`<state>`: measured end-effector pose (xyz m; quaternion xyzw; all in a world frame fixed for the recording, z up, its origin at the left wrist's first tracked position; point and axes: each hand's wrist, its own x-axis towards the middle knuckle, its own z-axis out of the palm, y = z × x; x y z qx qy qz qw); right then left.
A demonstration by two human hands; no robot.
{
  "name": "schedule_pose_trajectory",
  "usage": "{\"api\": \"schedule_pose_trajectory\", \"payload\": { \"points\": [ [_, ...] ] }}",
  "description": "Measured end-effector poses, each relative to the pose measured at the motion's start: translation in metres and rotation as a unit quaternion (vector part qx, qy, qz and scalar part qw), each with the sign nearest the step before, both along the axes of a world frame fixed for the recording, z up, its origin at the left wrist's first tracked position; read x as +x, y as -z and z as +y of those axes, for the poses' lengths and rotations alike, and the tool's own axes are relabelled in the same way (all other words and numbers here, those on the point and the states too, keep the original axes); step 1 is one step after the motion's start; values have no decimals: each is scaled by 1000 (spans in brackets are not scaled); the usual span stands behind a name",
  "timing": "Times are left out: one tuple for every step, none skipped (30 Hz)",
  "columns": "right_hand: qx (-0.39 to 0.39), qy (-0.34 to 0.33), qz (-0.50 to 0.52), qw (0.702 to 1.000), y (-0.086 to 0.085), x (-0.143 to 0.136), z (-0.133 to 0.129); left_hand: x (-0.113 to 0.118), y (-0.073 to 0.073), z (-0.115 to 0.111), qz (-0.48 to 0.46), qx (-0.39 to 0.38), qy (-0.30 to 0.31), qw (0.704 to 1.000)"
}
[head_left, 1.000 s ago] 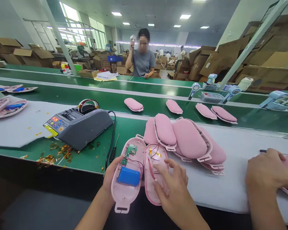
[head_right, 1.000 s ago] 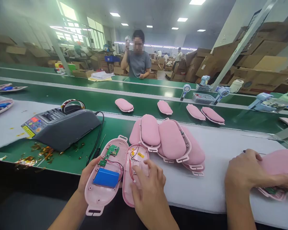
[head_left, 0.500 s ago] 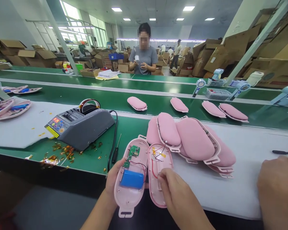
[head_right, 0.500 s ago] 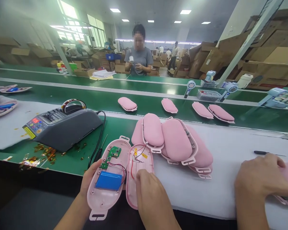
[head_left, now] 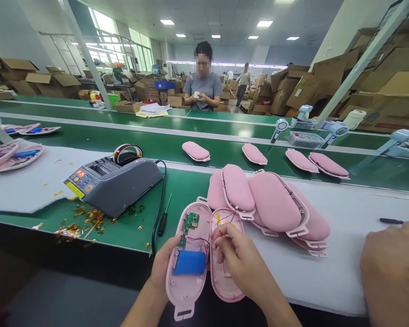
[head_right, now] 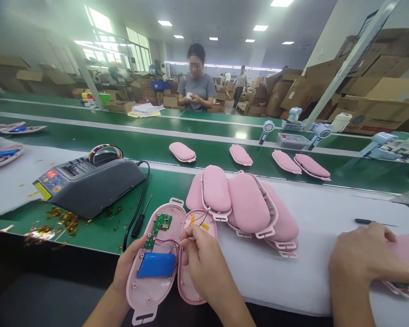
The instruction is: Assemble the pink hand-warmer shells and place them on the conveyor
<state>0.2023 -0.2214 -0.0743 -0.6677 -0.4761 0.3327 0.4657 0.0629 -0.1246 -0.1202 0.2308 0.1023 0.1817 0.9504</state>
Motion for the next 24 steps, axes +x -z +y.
{"api": "schedule_pose_trajectory", "payload": {
  "points": [
    [-11, -12, 38, 999, 2, -1, -1, 1, -2, -2, -4, 2, 0, 1000],
    [-14, -23, 81, 996, 3, -2, -2, 2, -3, -3, -9, 3, 0, 1000],
    [-12, -27, 126, 992, 4, -3, -2, 4, -5, -5, -14, 2, 0, 1000],
    [-2, -26, 169, 985, 4, -4, -2, 5, -6, -7, -20, 0, 2, 1000],
    [12, -21, 203, 979, 4, -4, -2, 6, -8, -8, -26, -1, 2, 1000],
    [28, -16, 226, 974, 3, -4, -1, 7, -9, -9, -32, -4, 2, 999],
    [42, -14, 239, 970, 2, -3, -1, 8, -9, -10, -38, -7, 1, 999],
    [52, -17, 249, 967, 1, -2, 1, 8, -10, -10, -42, -9, -3, 999],
    [59, -25, 254, 965, 0, 0, 2, 8, -9, -10, -43, -12, -9, 999],
    [61, -34, 256, 964, -1, 3, 3, 8, -9, -9, -43, -15, -16, 999],
    [60, -44, 257, 964, -2, 5, 5, 7, -8, -9, -42, -18, -21, 999],
    [55, -52, 256, 964, -3, 8, 7, 7, -7, -9, -38, -21, -26, 999],
    [46, -57, 253, 965, -4, 10, 9, 6, -7, -8, -33, -24, -29, 999],
    [34, -59, 249, 966, -4, 11, 11, 6, -6, -8, -29, -27, -32, 999],
    [23, -57, 243, 968, -5, 12, 13, 5, -6, -9, -24, -29, -35, 999],
    [12, -51, 237, 970, -5, 12, 15, 5, -7, -9, -19, -29, -39, 999],
    [2, -41, 227, 973, -6, 11, 17, 4, -7, -9, -13, -29, -40, 999],
    [-4, -31, 216, 976, -7, 10, 18, 4, -8, -10, -7, -29, -41, 999],
    [-9, -24, 204, 979, -9, 9, 20, 4, -8, -10, 0, -29, -40, 999],
    [-13, -18, 191, 981, -10, 7, 21, 4, -9, -10, 6, -31, -39, 999],
    [-15, -14, 177, 984, -12, 6, 22, 3, -9, -10, 12, -34, -38, 999],
    [-14, -13, 163, 986, -14, 5, 23, 3, -10, -10, 18, -38, -39, 998],
    [-11, -14, 151, 988, -16, 5, 23, 3, -10, -10, 23, -41, -42, 998],
    [-8, -15, 140, 990, -18, 5, 24, 3, -10, -11, 27, -43, -46, 998]
  ]
}}
